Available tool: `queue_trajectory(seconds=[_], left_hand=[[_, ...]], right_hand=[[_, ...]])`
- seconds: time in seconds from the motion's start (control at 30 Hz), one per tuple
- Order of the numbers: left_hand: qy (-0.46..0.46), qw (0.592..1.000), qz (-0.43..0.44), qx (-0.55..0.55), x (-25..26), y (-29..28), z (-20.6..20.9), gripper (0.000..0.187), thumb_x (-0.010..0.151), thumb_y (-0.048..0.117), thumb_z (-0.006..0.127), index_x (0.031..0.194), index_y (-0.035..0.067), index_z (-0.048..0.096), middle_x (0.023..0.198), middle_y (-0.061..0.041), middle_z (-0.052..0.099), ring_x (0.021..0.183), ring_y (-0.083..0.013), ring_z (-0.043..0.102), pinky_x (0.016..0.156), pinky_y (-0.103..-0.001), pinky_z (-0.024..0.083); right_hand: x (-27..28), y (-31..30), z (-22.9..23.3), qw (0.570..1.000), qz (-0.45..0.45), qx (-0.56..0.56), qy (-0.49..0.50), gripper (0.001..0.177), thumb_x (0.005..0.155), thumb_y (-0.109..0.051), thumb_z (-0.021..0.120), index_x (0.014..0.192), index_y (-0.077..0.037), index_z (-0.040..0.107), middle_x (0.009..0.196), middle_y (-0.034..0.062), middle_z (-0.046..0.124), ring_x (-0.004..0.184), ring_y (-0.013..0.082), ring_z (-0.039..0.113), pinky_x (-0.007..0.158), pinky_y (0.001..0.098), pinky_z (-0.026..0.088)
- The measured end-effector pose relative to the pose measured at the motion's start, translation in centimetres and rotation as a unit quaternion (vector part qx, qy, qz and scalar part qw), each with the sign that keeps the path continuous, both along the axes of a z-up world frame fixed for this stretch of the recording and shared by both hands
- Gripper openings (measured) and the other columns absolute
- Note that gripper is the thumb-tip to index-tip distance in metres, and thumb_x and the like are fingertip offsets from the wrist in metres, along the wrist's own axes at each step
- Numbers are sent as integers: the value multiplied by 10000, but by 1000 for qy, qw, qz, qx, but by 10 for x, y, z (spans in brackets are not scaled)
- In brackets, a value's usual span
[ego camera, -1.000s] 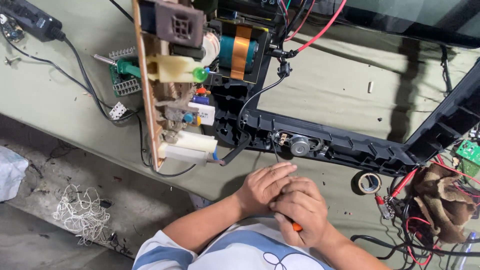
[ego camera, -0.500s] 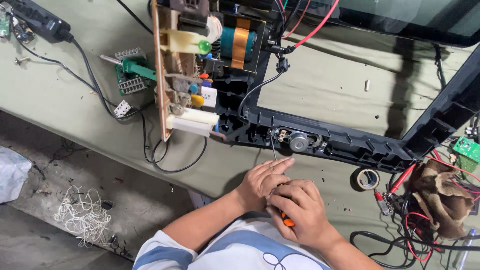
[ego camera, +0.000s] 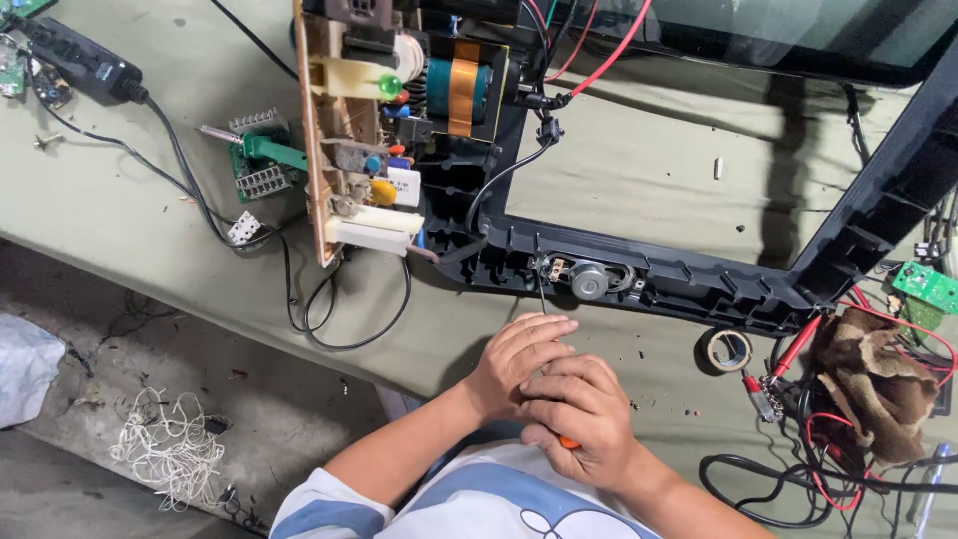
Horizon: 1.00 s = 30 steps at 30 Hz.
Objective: The person uses a screwdriver to tighten screws on the back panel of a disassembled television. They repeatedly adjust the screwdriver and reposition their hands to secure the screws in place.
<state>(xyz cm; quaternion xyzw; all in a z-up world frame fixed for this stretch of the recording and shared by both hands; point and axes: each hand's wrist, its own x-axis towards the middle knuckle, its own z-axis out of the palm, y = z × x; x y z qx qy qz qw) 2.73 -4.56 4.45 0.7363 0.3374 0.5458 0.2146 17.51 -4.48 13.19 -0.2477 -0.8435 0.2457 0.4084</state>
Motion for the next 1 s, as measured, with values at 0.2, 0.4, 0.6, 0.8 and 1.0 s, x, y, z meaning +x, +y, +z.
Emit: queue_trajectory(seconds=[0.2, 0.4, 0.6, 0.8, 1.0], left_hand=[[-6, 1000, 0, 2, -1, 2, 2, 411, 1114, 281, 361, 1173, -25, 629, 1314, -259, 631, 1167, -437, 684, 1029, -556, 574], [-9, 1000, -3, -6, -3, 3, 2, 533, 1129, 396, 310, 1184, -31, 625, 1331, -260, 616, 1179, -447, 673, 1034, -561, 567], [-15, 1000, 12, 1, -3, 4, 6, 474, 1127, 342, 352, 1177, -35, 636, 1316, -252, 628, 1173, -437, 680, 1034, -555, 574], [-9, 1000, 9, 5, -5, 6, 5, 386, 1125, 228, 382, 1148, -46, 653, 1307, -257, 639, 1174, -433, 682, 1037, -551, 574], [5, 1000, 12, 2, -9, 7, 6, 375, 1119, 228, 403, 1140, -51, 652, 1304, -256, 644, 1169, -441, 685, 1040, -551, 571]], right_hand=[[-3, 0, 0, 1000, -12, -10, 17, 360, 1011, -384, 548, 876, -107, 735, 976, 39, 738, 867, 274, 661, 789, 402, 488], [-7, 1, -1, 1000, -14, -18, 21, 347, 1010, -372, 557, 879, -104, 736, 985, 41, 733, 863, 271, 661, 808, 401, 492], [-10, 3, -1, 999, -16, -17, 29, 357, 1008, -380, 561, 866, -104, 737, 962, 42, 726, 861, 258, 657, 813, 383, 499], [-10, 1, -1, 999, -21, -39, 12, 160, 937, -260, 696, 911, -113, 754, 980, 46, 728, 883, 260, 639, 854, 361, 530], [-14, 3, 20, 997, -15, -64, -48, 165, 902, -263, 741, 934, -102, 723, 1009, 75, 723, 889, 289, 631, 867, 376, 512]])
